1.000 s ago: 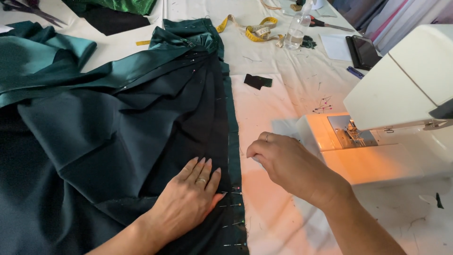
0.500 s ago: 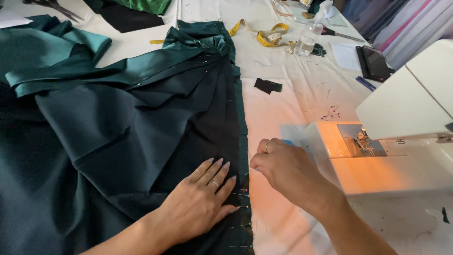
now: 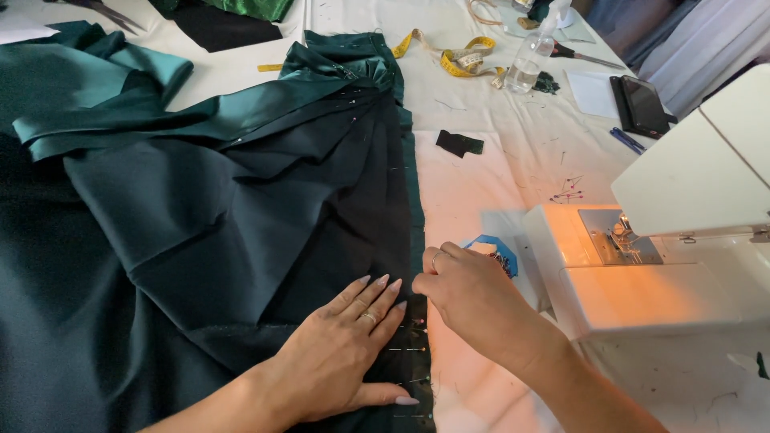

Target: The person is pinning two pieces of dark green fabric together along an edge in preparation for sewing.

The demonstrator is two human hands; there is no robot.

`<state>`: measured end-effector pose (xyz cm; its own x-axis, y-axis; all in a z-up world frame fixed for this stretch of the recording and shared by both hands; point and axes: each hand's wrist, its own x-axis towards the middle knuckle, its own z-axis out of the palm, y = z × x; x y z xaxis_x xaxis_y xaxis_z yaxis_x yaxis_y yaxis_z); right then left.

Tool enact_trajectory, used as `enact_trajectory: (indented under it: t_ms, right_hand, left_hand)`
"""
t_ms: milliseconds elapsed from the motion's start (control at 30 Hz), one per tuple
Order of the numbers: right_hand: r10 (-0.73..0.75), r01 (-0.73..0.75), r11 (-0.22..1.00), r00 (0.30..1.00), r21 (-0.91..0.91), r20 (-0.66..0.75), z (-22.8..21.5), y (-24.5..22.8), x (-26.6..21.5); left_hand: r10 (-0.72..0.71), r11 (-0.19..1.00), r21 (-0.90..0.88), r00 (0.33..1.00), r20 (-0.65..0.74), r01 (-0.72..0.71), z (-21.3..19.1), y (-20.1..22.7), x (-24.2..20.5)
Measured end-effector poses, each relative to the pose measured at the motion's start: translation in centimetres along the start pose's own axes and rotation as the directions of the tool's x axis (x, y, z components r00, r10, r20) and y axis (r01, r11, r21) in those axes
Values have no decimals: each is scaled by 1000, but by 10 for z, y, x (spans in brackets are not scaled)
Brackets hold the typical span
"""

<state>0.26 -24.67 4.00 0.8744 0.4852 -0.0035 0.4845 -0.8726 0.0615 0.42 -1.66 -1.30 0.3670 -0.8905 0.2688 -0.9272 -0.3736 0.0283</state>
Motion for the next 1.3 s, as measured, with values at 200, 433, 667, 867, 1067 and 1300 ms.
enact_trajectory:
  t_ms: [200, 433, 667, 867, 1067, 1300]
  right_hand:
    - [-6, 5, 1000, 1000, -14, -8, -2, -1, 2]
    - [-11, 11, 1000, 1000, -20, 8, 6, 1, 3]
    - [139, -114, 984, 972, -135, 191, 3, -9, 4]
    - [293, -335, 933, 920, 134, 258, -17, -14, 7]
    - [351, -494, 750, 861, 440, 368, -37, -6, 11]
    - [325, -599, 541, 796, 590, 510, -33, 7, 12]
  left_hand:
    - [4, 1000, 9, 1000, -28, -4, -2, 0, 1]
    - [7, 1000, -9, 1000, 16, -6, 0, -2, 1]
    - [5, 1000, 11, 1000, -19, -5, 1, 0, 1]
    - [13, 1000, 18, 1000, 23, -13, 4, -2, 1]
    - [38, 994, -103, 997, 69, -31, -10, -9, 5]
    - [58, 996, -66, 997, -52, -62, -19, -12, 7]
